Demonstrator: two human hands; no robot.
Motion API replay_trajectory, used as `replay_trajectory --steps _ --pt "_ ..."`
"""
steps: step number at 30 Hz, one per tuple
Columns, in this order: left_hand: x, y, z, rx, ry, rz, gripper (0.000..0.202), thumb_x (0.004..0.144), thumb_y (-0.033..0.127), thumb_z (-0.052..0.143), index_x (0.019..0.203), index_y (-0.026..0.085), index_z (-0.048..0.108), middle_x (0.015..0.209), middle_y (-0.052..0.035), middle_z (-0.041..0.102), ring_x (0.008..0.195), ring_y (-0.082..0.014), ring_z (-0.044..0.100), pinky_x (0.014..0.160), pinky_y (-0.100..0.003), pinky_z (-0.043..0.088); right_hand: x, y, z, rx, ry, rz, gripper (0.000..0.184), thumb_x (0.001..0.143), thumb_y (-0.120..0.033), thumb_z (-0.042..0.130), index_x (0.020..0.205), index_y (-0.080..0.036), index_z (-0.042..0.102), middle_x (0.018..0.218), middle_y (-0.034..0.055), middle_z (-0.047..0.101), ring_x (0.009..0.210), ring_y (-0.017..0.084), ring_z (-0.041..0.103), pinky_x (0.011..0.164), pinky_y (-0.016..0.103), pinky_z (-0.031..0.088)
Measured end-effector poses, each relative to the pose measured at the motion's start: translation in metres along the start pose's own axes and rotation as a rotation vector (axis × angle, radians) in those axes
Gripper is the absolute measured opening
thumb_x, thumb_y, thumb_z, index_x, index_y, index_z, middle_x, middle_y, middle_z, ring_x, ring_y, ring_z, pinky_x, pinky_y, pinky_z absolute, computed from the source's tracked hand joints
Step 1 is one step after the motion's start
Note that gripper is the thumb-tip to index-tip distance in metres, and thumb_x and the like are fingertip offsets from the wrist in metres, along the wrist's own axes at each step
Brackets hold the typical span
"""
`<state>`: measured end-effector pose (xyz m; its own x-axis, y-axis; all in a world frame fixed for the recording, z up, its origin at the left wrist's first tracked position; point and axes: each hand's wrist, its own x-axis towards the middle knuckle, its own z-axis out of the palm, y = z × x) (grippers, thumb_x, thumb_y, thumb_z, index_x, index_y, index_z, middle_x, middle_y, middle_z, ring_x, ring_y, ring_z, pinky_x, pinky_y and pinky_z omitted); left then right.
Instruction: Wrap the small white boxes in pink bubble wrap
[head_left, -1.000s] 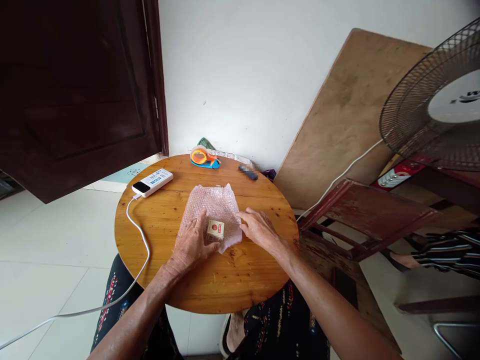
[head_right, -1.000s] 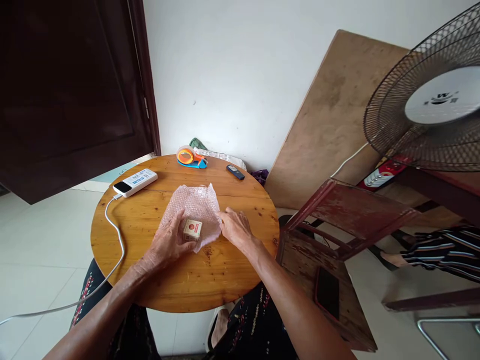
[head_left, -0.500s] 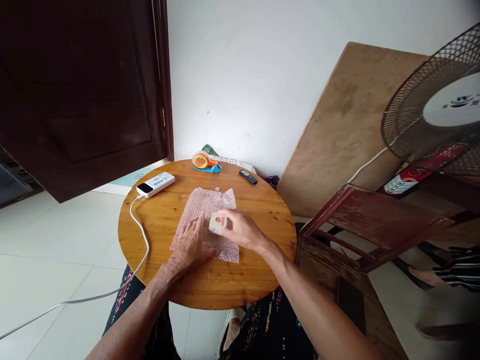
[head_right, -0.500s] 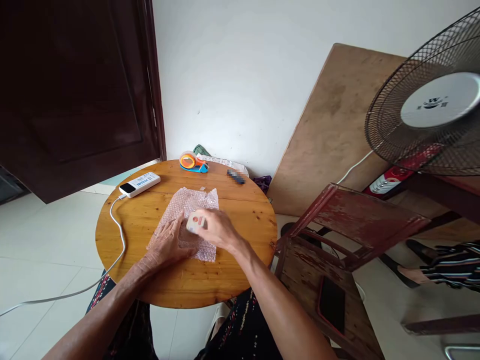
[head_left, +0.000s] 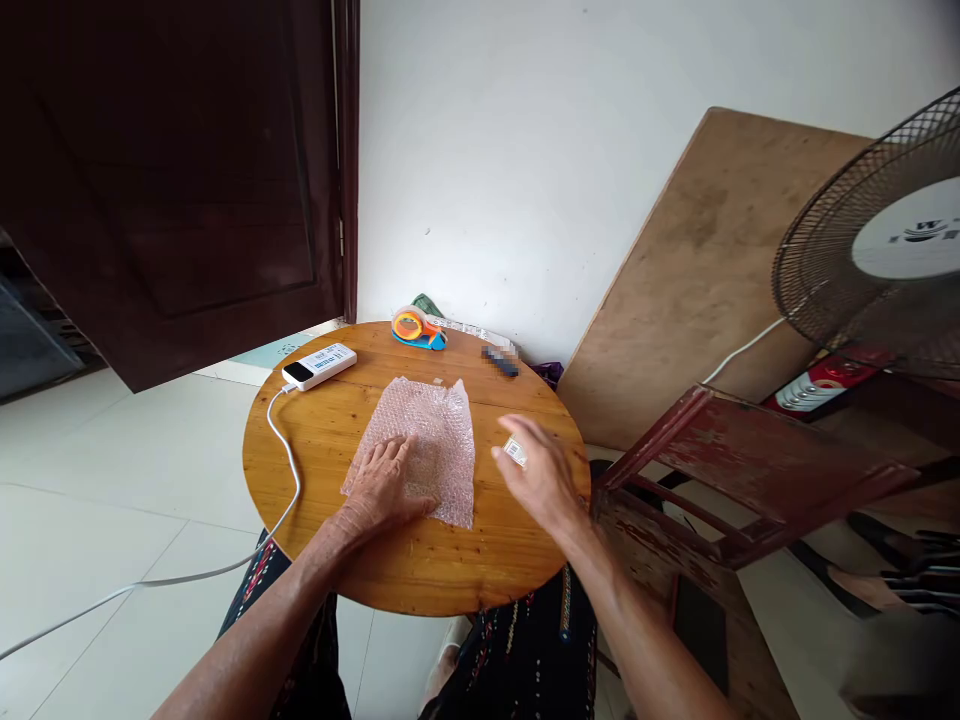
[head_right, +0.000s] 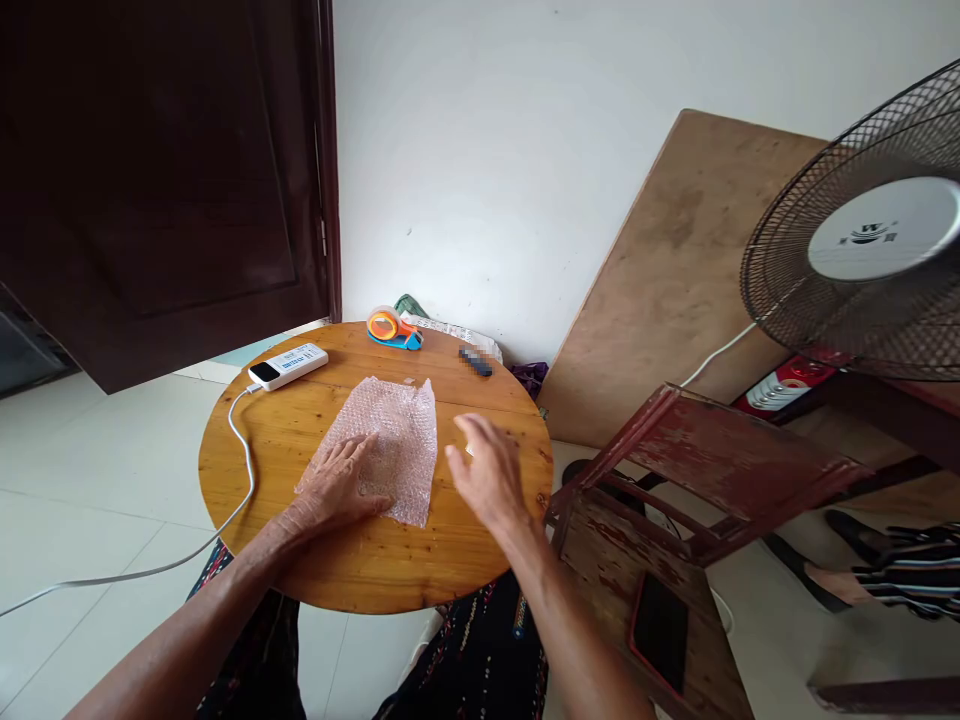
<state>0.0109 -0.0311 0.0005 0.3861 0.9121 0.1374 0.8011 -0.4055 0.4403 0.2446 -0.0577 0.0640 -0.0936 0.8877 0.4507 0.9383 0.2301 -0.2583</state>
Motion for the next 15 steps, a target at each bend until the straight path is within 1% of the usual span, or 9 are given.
replay_trajectory --steps 1,3,5,6,8,10,13,15 --pt "0.0 0.0 0.001 -0.002 0.009 0.003 0.091 0.07 0.048 0.072 0.147 0.013 0.036 0.149 -0.0173 0.044 0.139 -0.0345 0.038 0.116 -0.048 0.03 0.0 -0.018 0.006 0.071 -0.048 -0.088 0.035 0.091 -0.022 0.052 0.124 -0.02 0.063 0.131 0.0111 0.062 0.123 0.026 0.055 0.109 0.043 0.04" --pt "0.0 0.002 0.003 -0.003 0.037 0.012 0.082 0.072 0.047 0.071 0.143 0.016 0.042 0.147 -0.015 0.047 0.137 -0.0329 0.041 0.115 -0.046 0.032 0.004 -0.049 0.024 0.166 -0.178 -0.246 0.033 0.093 -0.021 0.05 0.124 -0.02 0.063 0.134 0.0098 0.06 0.124 0.023 0.054 0.11 0.04 0.04" --pt "-0.001 0.004 0.003 0.003 0.07 0.03 0.07 0.075 0.046 0.069 0.137 0.018 0.05 0.145 -0.0127 0.05 0.135 -0.0313 0.044 0.115 -0.044 0.033 0.014 -0.066 0.045 0.215 -0.246 -0.297 0.035 0.094 -0.018 0.048 0.127 -0.017 0.061 0.136 0.0098 0.059 0.125 0.021 0.053 0.111 0.036 0.039" --pt "-0.002 0.005 0.002 0.013 0.079 0.041 0.067 0.076 0.047 0.069 0.134 0.018 0.052 0.144 -0.0124 0.051 0.134 -0.031 0.044 0.114 -0.043 0.032 0.021 -0.068 0.056 0.217 -0.267 -0.287 0.035 0.095 -0.017 0.046 0.127 -0.016 0.06 0.135 0.0099 0.06 0.124 0.02 0.054 0.109 0.034 0.041" --pt "-0.004 0.007 0.0 0.049 0.068 0.051 0.068 0.075 0.049 0.07 0.133 0.017 0.054 0.144 -0.0135 0.051 0.134 -0.0325 0.043 0.115 -0.045 0.032 0.034 -0.061 0.073 0.148 -0.284 -0.222 0.034 0.097 -0.016 0.043 0.126 -0.016 0.061 0.131 0.0102 0.062 0.122 0.019 0.055 0.108 0.034 0.041" --pt "-0.005 0.007 -0.002 0.089 0.03 0.039 0.07 0.074 0.051 0.071 0.133 0.017 0.055 0.146 -0.0148 0.049 0.136 -0.0348 0.041 0.115 -0.048 0.031 0.042 -0.043 0.083 0.065 -0.269 -0.16 0.032 0.097 -0.016 0.045 0.124 -0.015 0.062 0.13 0.0128 0.062 0.123 0.023 0.055 0.108 0.039 0.04" --pt "-0.006 0.009 -0.004 0.13 -0.021 0.023 0.067 0.073 0.054 0.072 0.129 0.019 0.059 0.148 -0.0151 0.047 0.138 -0.037 0.039 0.116 -0.052 0.029 0.045 -0.016 0.089 0.034 -0.252 -0.137 0.034 0.097 -0.019 0.048 0.128 -0.015 0.06 0.138 0.0138 0.056 0.128 0.026 0.05 0.108 0.044 0.039" --pt "-0.007 0.01 -0.004 0.148 -0.041 0.024 0.066 0.074 0.055 0.072 0.128 0.019 0.061 0.148 -0.0159 0.047 0.138 -0.0378 0.039 0.116 -0.053 0.029 0.042 -0.007 0.09 0.025 -0.241 -0.125 0.035 0.097 -0.021 0.047 0.13 -0.017 0.059 0.141 0.0123 0.055 0.13 0.025 0.048 0.109 0.043 0.038"
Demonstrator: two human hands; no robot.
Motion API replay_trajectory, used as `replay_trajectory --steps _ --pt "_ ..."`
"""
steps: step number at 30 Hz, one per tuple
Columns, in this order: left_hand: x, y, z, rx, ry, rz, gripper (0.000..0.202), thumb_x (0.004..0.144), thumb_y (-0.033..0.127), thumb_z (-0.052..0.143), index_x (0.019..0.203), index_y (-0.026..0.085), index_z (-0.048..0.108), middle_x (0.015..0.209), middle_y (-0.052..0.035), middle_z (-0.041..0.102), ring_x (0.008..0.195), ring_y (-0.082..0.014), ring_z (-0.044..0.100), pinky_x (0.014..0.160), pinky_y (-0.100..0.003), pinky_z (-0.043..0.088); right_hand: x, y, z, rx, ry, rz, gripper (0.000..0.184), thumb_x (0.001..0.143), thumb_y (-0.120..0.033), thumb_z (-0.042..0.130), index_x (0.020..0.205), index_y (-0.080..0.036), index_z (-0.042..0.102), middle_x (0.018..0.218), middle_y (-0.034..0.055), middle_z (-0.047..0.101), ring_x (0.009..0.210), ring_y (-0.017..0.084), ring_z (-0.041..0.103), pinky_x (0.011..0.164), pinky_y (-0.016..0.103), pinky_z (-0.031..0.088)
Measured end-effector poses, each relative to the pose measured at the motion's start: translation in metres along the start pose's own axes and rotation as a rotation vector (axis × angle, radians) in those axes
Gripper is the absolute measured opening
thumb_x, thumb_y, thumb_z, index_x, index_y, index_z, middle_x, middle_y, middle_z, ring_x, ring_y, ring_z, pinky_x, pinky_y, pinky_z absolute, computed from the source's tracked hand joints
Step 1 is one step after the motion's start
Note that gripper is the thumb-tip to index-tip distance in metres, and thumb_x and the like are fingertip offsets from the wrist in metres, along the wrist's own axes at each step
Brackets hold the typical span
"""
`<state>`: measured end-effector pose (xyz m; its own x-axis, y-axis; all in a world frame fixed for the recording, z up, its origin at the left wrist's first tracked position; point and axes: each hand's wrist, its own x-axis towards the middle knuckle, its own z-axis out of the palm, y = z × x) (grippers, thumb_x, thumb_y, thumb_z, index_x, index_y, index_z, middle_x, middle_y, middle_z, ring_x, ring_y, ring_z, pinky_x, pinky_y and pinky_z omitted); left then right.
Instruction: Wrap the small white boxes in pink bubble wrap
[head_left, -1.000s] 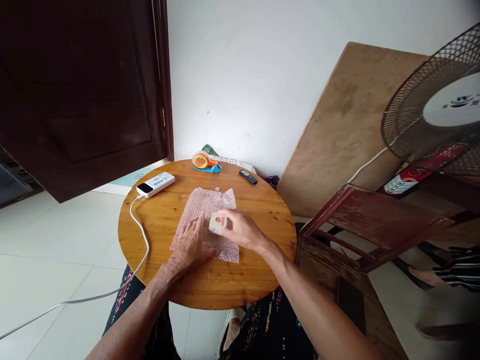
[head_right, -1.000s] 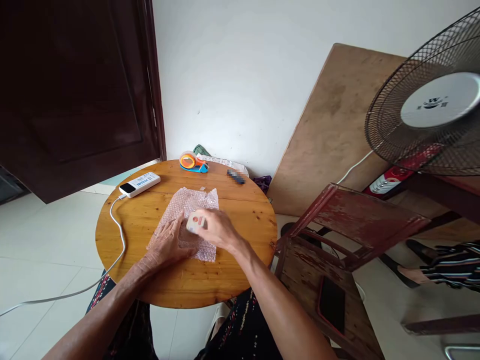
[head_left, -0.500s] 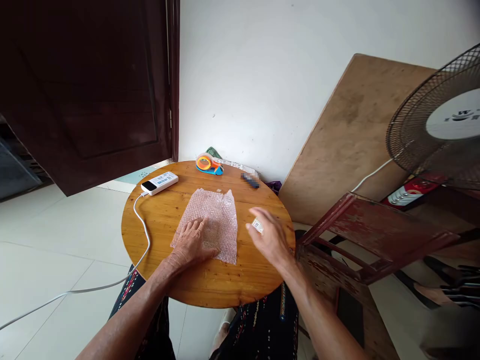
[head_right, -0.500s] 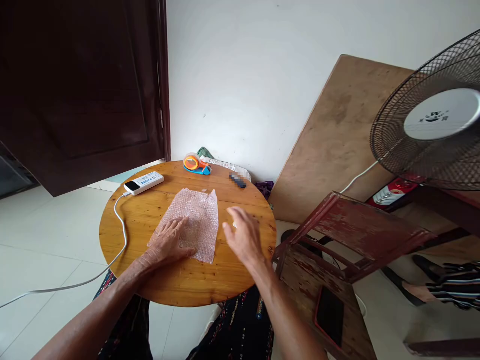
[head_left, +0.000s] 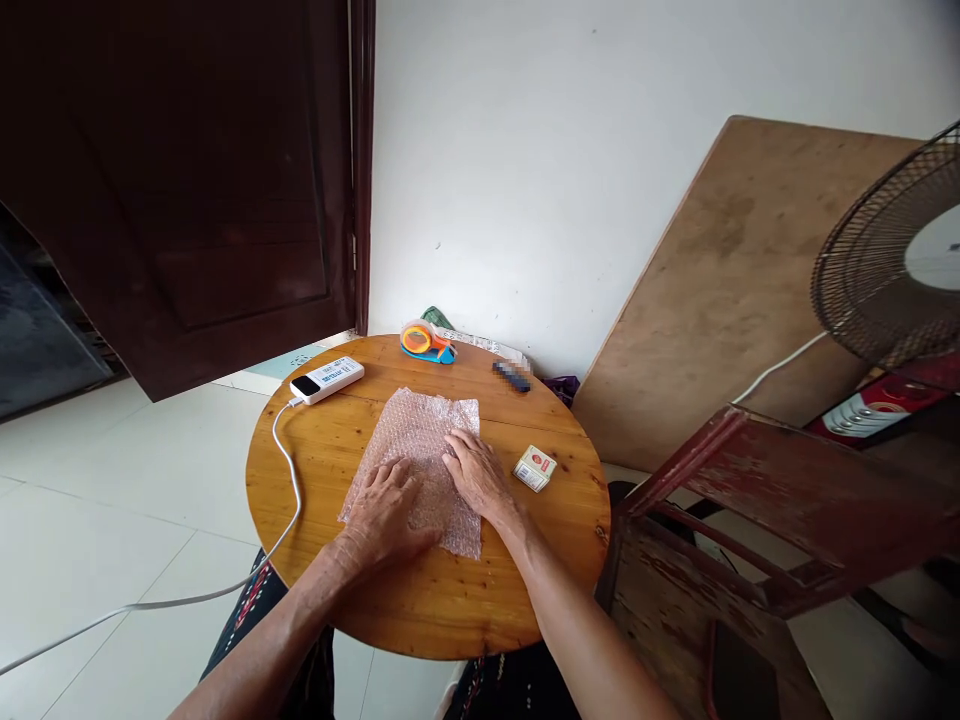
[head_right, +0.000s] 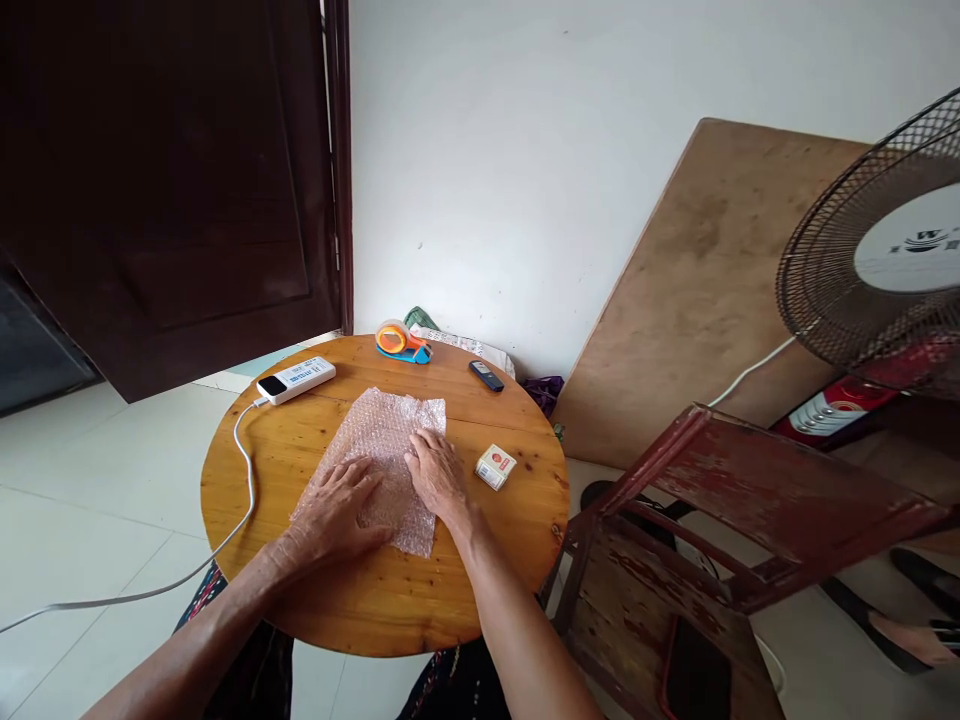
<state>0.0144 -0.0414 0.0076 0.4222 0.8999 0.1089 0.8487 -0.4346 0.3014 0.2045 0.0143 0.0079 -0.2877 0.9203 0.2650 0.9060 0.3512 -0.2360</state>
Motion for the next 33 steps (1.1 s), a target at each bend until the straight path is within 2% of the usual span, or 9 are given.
replay_trajectory --steps 7,12,15,18,21,25,29,31,33 --pt "0.001 -0.005 -0.014 0.026 -0.068 0.035 0.06 0.073 0.052 0.075 0.124 0.022 0.064 0.144 -0.0147 0.051 0.135 -0.0383 0.043 0.112 -0.054 0.035 -0.001 0.003 0.003 0.032 0.012 0.008 0.037 0.097 -0.018 0.046 0.131 -0.015 0.058 0.142 0.0129 0.054 0.132 0.026 0.047 0.109 0.042 0.038" --pt "0.019 -0.006 -0.031 0.021 -0.026 0.067 0.046 0.083 0.036 0.067 0.128 0.025 0.062 0.144 -0.0107 0.053 0.133 -0.0316 0.047 0.113 -0.051 0.033 -0.006 0.006 -0.001 0.099 0.177 0.019 0.03 0.093 -0.011 0.046 0.113 -0.017 0.068 0.132 0.0101 0.062 0.123 0.023 0.055 0.108 0.038 0.04" --pt "0.024 0.007 -0.019 0.007 -0.061 0.167 0.055 0.083 0.038 0.067 0.135 0.024 0.057 0.149 -0.0116 0.048 0.141 -0.0332 0.037 0.117 -0.054 0.026 -0.008 0.006 0.0 0.099 0.159 0.023 0.028 0.09 -0.009 0.047 0.102 -0.02 0.07 0.121 0.0075 0.068 0.114 0.023 0.06 0.103 0.038 0.043" --pt "0.021 0.019 0.002 -0.037 -0.08 0.179 0.079 0.08 0.055 0.067 0.147 0.023 0.042 0.155 -0.0146 0.039 0.146 -0.0383 0.027 0.118 -0.065 0.015 -0.009 0.007 0.003 0.123 0.168 0.011 0.031 0.087 -0.006 0.046 0.101 -0.019 0.071 0.118 0.008 0.069 0.112 0.022 0.061 0.103 0.036 0.044" --pt "0.017 0.023 0.013 -0.039 -0.064 0.148 0.077 0.081 0.061 0.063 0.146 0.024 0.044 0.157 -0.0149 0.035 0.147 -0.0404 0.022 0.116 -0.069 0.009 -0.007 0.008 -0.001 0.188 0.273 -0.033 0.034 0.087 -0.007 0.043 0.099 -0.02 0.071 0.115 0.0078 0.071 0.109 0.02 0.063 0.101 0.033 0.046" --pt "0.015 0.024 0.011 -0.042 -0.061 0.144 0.074 0.082 0.065 0.06 0.142 0.024 0.049 0.157 -0.0151 0.036 0.147 -0.0406 0.022 0.116 -0.07 0.009 -0.01 0.012 -0.027 0.165 0.418 0.0 0.029 0.088 -0.015 0.047 0.103 -0.02 0.071 0.121 0.0098 0.067 0.114 0.024 0.06 0.102 0.038 0.044" --pt "0.014 0.024 0.01 -0.052 -0.036 0.148 0.073 0.084 0.069 0.055 0.142 0.024 0.05 0.156 -0.0155 0.037 0.147 -0.0408 0.023 0.116 -0.071 0.008 -0.026 0.034 -0.058 -0.008 0.314 0.213 0.054 0.08 -0.03 0.065 0.132 -0.021 0.057 0.138 0.0134 0.057 0.126 0.034 0.052 0.1 0.048 0.043" --pt "0.013 0.025 0.011 -0.055 -0.021 0.151 0.074 0.084 0.069 0.054 0.142 0.023 0.05 0.156 -0.0162 0.037 0.147 -0.0411 0.023 0.116 -0.071 0.007 -0.038 0.051 -0.068 -0.069 0.176 0.359 0.061 0.074 -0.03 0.07 0.133 -0.017 0.057 0.128 0.0159 0.063 0.119 0.036 0.057 0.094 0.046 0.044" --pt "0.013 0.025 0.012 -0.063 -0.008 0.154 0.073 0.084 0.068 0.055 0.141 0.023 0.05 0.155 -0.0168 0.038 0.146 -0.0414 0.024 0.116 -0.072 0.008 -0.049 0.065 -0.074 -0.051 0.056 0.497 0.047 0.075 -0.031 0.067 0.12 -0.017 0.065 0.108 0.0137 0.071 0.1 0.033 0.065 0.081 0.04 0.047"
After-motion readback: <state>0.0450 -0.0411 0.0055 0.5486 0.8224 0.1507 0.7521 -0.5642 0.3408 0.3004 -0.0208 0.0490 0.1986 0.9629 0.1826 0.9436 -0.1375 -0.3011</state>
